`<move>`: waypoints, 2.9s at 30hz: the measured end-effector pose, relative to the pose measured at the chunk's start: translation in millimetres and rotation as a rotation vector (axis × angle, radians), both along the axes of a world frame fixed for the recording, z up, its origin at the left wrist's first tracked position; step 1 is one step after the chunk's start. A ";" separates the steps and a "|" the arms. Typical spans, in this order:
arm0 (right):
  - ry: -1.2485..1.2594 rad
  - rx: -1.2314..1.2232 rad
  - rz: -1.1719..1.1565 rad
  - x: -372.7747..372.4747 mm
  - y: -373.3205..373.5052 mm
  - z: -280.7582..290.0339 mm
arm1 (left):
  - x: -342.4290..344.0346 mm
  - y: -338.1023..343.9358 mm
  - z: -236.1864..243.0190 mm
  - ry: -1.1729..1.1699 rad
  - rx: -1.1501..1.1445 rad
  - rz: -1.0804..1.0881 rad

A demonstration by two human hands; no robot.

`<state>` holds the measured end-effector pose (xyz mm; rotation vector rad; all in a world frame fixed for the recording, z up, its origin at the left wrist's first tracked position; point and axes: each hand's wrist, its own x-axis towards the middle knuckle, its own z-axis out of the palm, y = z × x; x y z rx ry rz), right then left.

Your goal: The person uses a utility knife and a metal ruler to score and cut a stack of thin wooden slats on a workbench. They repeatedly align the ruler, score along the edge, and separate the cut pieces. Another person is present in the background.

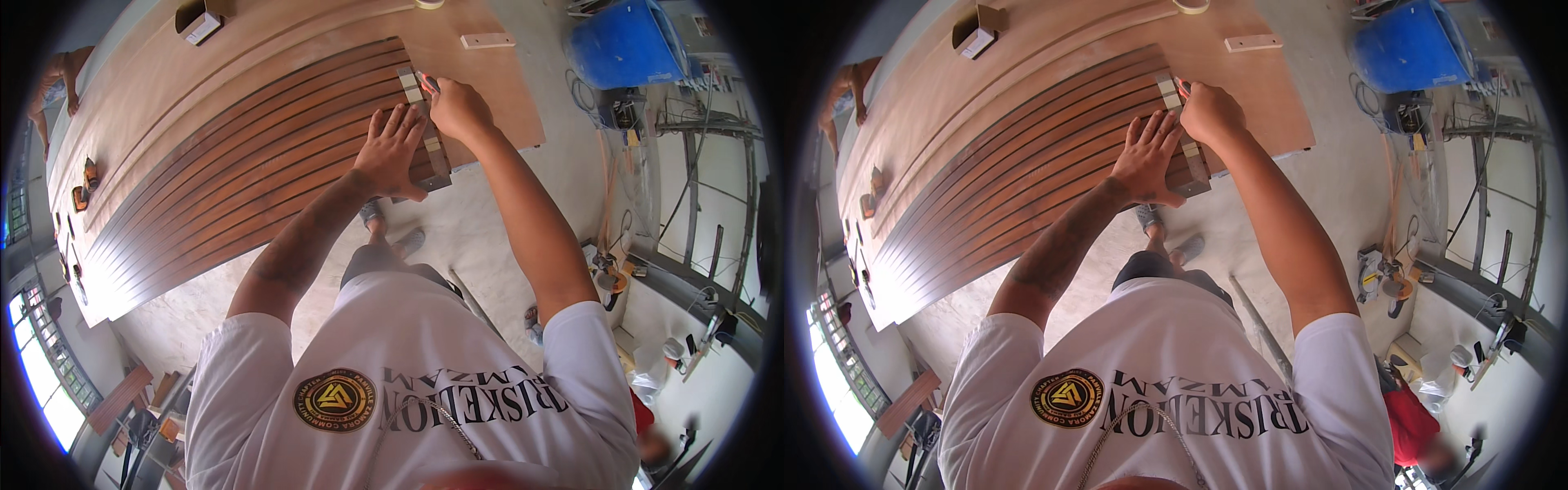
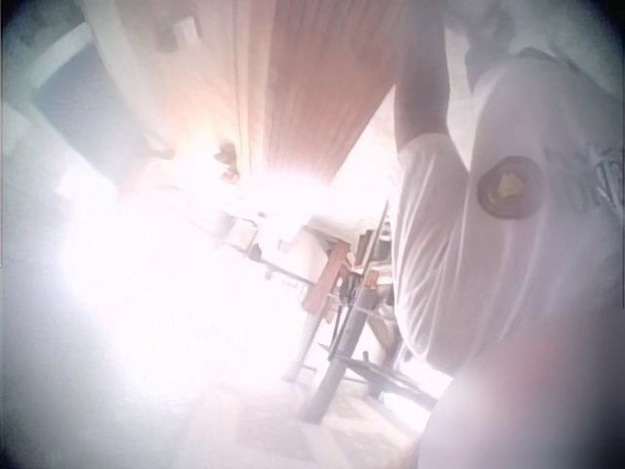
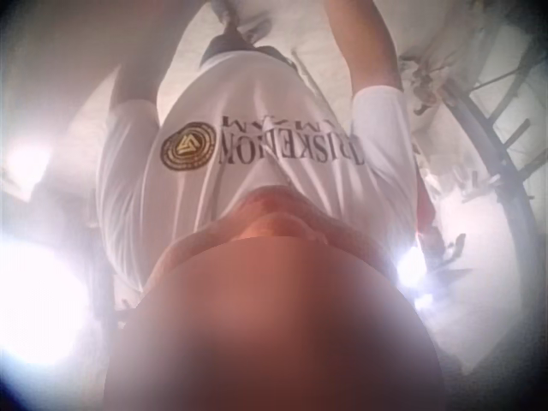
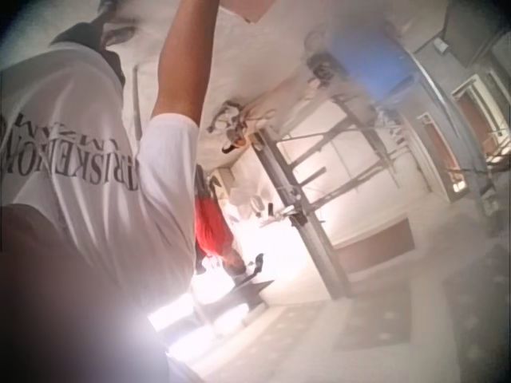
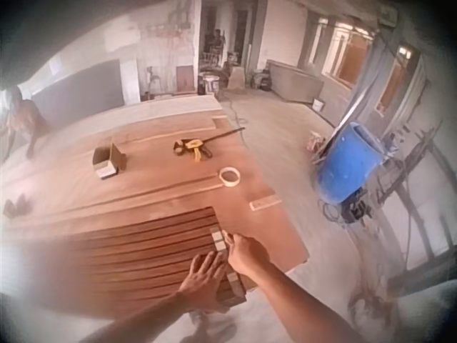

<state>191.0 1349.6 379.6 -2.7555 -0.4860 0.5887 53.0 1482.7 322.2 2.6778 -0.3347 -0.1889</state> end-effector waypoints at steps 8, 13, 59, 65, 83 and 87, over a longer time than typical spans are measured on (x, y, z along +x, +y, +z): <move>0.013 -0.104 0.045 6.6 20.2 23.5 | 2.5 2.2 3.7 0.023 0.067 -0.013; 0.068 -0.187 0.094 0.6 24.3 31.5 | -0.8 1.5 3.5 0.008 0.046 0.001; 0.293 0.246 -0.403 -278.5 -266.2 -61.6 | -26.1 -25.0 9.7 -0.086 0.104 -0.044; 0.404 0.321 -0.386 -299.7 -268.4 -78.4 | -53.9 -41.2 -3.5 -0.177 0.063 0.044; 0.501 1.069 -0.505 -112.7 -124.6 -101.3 | -102.9 -12.1 -14.4 -0.165 -0.100 0.364; 0.585 1.113 -0.508 -99.1 -112.4 -107.1 | -102.5 -10.1 -19.3 -0.109 -0.077 0.387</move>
